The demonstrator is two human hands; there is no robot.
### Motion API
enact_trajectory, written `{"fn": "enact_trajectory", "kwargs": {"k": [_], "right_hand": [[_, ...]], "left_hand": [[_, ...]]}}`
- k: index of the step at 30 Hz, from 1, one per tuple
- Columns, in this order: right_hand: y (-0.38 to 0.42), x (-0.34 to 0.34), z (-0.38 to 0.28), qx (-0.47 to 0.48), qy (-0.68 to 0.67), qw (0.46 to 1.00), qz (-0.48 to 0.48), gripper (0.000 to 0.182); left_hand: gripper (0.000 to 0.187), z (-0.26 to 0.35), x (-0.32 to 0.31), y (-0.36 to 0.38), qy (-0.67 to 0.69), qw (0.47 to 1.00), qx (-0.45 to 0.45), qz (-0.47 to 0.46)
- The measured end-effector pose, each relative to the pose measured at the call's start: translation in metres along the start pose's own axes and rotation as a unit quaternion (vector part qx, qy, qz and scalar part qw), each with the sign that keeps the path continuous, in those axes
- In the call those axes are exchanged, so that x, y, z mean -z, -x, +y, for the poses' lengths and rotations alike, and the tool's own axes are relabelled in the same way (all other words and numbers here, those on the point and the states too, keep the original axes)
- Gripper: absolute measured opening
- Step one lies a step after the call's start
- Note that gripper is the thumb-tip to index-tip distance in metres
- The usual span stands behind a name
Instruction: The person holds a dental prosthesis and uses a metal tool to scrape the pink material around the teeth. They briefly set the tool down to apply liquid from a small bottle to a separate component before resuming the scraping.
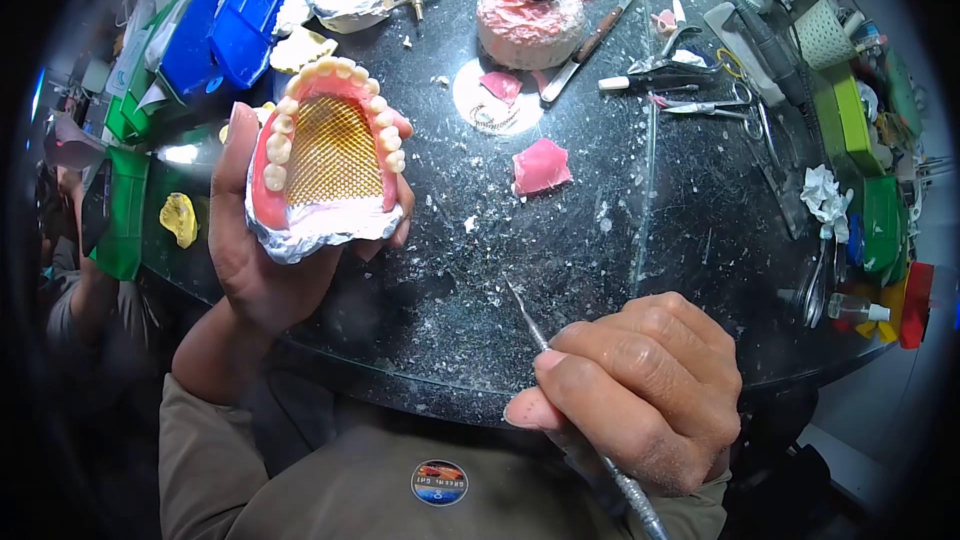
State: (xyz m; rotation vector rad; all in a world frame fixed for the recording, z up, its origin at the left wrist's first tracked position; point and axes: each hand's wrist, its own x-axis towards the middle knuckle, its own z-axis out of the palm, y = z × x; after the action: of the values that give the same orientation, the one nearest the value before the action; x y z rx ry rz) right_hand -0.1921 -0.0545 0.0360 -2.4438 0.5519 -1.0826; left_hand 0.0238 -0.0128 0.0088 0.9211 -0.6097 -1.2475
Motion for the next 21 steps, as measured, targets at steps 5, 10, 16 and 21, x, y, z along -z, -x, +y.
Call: {"fn": "enact_trajectory", "kwargs": {"k": [5, 10, 16, 21], "right_hand": [[0.0004, 0.0, -0.0002, -0.002, 0.0, 1.0, 0.0, 0.025], [0.0008, -0.0002, 0.0, -0.002, -0.002, 1.0, 0.003, 0.024], [0.0014, -0.0009, 0.0005, 0.001, -0.004, 1.0, 0.006, 0.025], [0.0012, -0.0009, 0.0007, 0.002, -0.004, 1.0, 0.006, 0.025]], "left_hand": [[0.068, 0.0, 0.0003, -0.0002, -0.007, 1.0, -0.005, -0.002], [0.067, 0.0008, -0.0006, -0.0002, 0.003, 1.0, -0.002, -0.005], [0.065, 0.0036, -0.0025, -0.0003, -0.003, 1.0, 0.002, -0.011], [0.065, 0.0031, -0.004, -0.0006, 0.001, 1.0, 0.0, -0.008]]}}
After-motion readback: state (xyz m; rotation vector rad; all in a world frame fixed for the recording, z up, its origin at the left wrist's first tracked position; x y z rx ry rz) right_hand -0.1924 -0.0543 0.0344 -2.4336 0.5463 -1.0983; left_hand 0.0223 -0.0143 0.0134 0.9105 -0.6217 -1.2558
